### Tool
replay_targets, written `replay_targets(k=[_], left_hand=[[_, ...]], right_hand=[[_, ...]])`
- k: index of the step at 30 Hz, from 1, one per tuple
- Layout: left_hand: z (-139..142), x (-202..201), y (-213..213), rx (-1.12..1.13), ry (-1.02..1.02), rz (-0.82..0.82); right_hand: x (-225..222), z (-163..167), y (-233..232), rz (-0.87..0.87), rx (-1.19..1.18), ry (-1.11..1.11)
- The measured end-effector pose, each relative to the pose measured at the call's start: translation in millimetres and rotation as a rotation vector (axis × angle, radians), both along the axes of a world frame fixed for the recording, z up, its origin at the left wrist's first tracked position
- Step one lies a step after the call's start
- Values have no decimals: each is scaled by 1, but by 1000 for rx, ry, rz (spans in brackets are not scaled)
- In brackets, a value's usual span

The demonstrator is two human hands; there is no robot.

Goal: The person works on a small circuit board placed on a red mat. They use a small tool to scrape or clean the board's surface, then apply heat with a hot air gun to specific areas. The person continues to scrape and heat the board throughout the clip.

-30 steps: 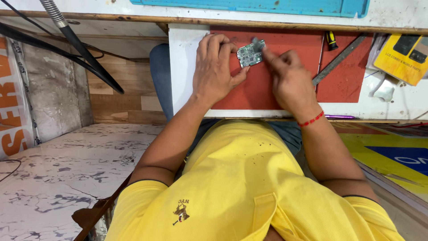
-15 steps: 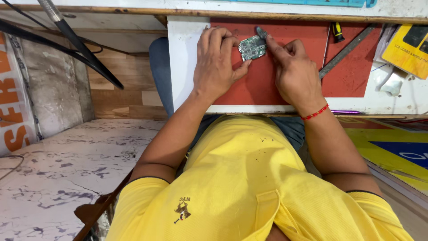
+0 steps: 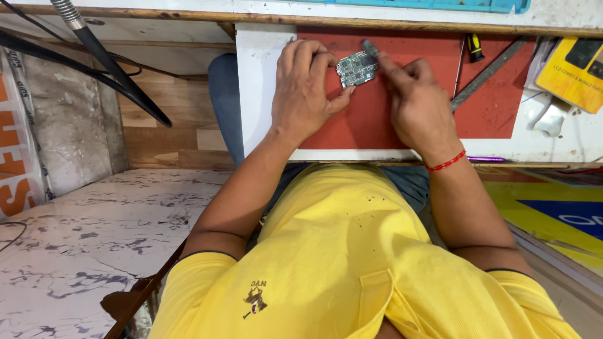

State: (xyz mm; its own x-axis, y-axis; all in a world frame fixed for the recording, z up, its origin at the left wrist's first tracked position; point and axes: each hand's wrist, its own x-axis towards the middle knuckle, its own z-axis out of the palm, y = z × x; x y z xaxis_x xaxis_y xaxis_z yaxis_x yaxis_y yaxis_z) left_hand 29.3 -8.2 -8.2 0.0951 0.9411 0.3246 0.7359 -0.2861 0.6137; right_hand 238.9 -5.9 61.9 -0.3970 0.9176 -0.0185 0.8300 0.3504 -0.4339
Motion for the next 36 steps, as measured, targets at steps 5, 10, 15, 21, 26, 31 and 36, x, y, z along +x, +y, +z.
replay_targets(k=[5,10,15,21,26,31,36], left_hand=[[2,0,1,-6,-24,-13],[1,1,2,-5,-24,-3],[-4,1,3,34,-22,-28],[-9,1,3,40,-5,-36],[-8,-1,4,40,-6,-18],[-9,-2,5,34,-25,-32],[-9,-3,3,40,-8,-29]], right_hand=[[-1,3,-1,53,-78,82],[5,3,-2,9,-30,32],[7,-1,0,-6,-8,48],[10,-6,1,113,1,69],[5,-5,2,92,-14,2],[4,-6,5,-45,11,-18],[7,-11,6,102,-14,38]])
